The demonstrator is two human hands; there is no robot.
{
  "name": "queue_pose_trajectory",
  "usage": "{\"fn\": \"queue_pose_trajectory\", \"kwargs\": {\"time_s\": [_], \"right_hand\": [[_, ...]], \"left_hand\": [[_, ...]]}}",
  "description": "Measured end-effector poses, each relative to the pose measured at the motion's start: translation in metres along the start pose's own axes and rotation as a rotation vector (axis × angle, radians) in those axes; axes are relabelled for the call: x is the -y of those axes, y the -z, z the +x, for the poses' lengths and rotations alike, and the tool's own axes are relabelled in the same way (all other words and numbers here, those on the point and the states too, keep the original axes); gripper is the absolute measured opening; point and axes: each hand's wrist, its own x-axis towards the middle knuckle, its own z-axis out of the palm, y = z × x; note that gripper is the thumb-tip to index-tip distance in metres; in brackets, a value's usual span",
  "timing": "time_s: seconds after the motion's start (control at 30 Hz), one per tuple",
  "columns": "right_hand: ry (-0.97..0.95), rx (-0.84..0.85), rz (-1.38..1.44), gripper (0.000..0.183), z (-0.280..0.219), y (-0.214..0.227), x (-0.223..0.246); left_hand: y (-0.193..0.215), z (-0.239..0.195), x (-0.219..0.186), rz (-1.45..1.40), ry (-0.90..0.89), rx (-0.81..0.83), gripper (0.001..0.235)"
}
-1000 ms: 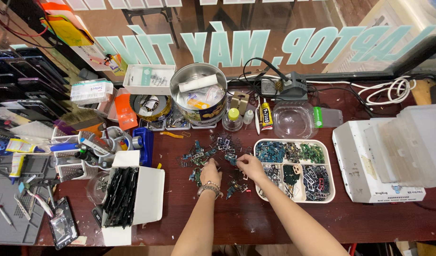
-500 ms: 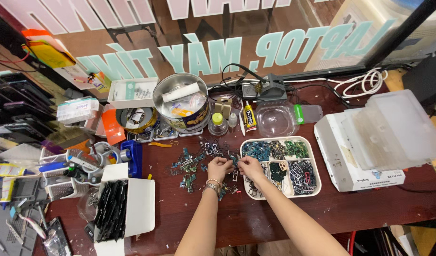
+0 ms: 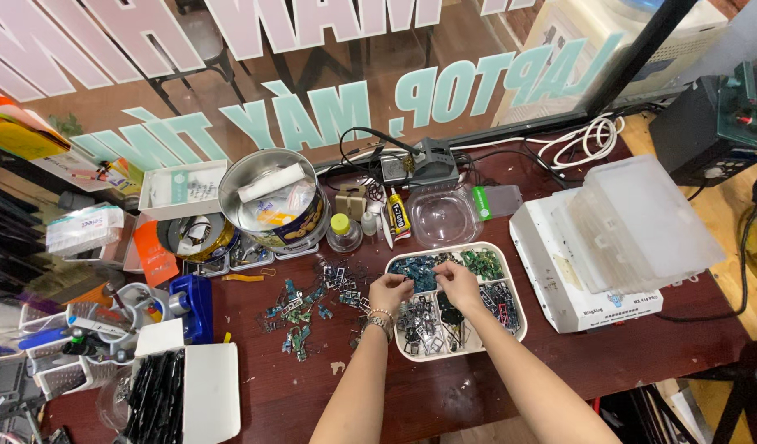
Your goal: The person sorts small electronic components, primarily green circuit board fragments, by hand from a pile on a cluttered workbench into a white compartmentalized tray. The person repeatedly picks up pieces and places them into specific sections of the tray.
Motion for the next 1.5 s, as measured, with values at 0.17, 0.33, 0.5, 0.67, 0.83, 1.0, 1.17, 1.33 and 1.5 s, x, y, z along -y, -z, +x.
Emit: {"fn": "queue_pose_trajectory", "kwargs": {"time_s": [0.17, 0.33, 0.5, 0.67, 0.83, 1.0, 1.17, 1.33, 1.5], "right_hand": [[0.223, 0.163, -0.226, 0.018, 0.013, 0.019, 0.030], [0.193, 0.197, -0.260, 0.021, 0.013, 0.025, 0.052], [0.186, 0.178, -0.332, 0.017, 0.015, 0.023, 0.047], [0.254, 0.043, -0.232, 0.021, 0.016, 0.018, 0.033], [0.237, 0.100, -0.332, 0.019, 0.014, 0.016, 0.023], [0.058, 0.118, 0.047, 0.021, 0.021, 0.019, 0.017], [0.229, 0.127, 0.034, 0.020, 0.025, 0.032, -0.002], [-0.016, 0.202, 0.183, 0.016, 0.027, 0.054, -0.035], [-0.079, 0.279, 0.255, 0.016, 0.011, 0.047, -0.056]], "left_hand": [[-0.005, 0.011, -0.005, -0.087, 0.024, -0.036, 0.022], [-0.005, 0.013, -0.012, -0.110, 0.061, -0.042, 0.022], [-0.008, 0.013, -0.018, -0.039, 0.058, -0.042, 0.018], [-0.016, 0.013, -0.016, -0.026, 0.033, -0.086, 0.015], [-0.019, 0.020, -0.009, 0.076, -0.005, -0.075, 0.019], [-0.025, 0.027, 0.002, 0.133, -0.001, -0.066, 0.030], [-0.051, 0.024, 0.004, 0.201, -0.077, 0.049, 0.029], [-0.076, 0.010, -0.006, 0.237, -0.022, 0.112, 0.022], [-0.064, -0.002, -0.003, 0.333, -0.034, 0.132, 0.018]]}}
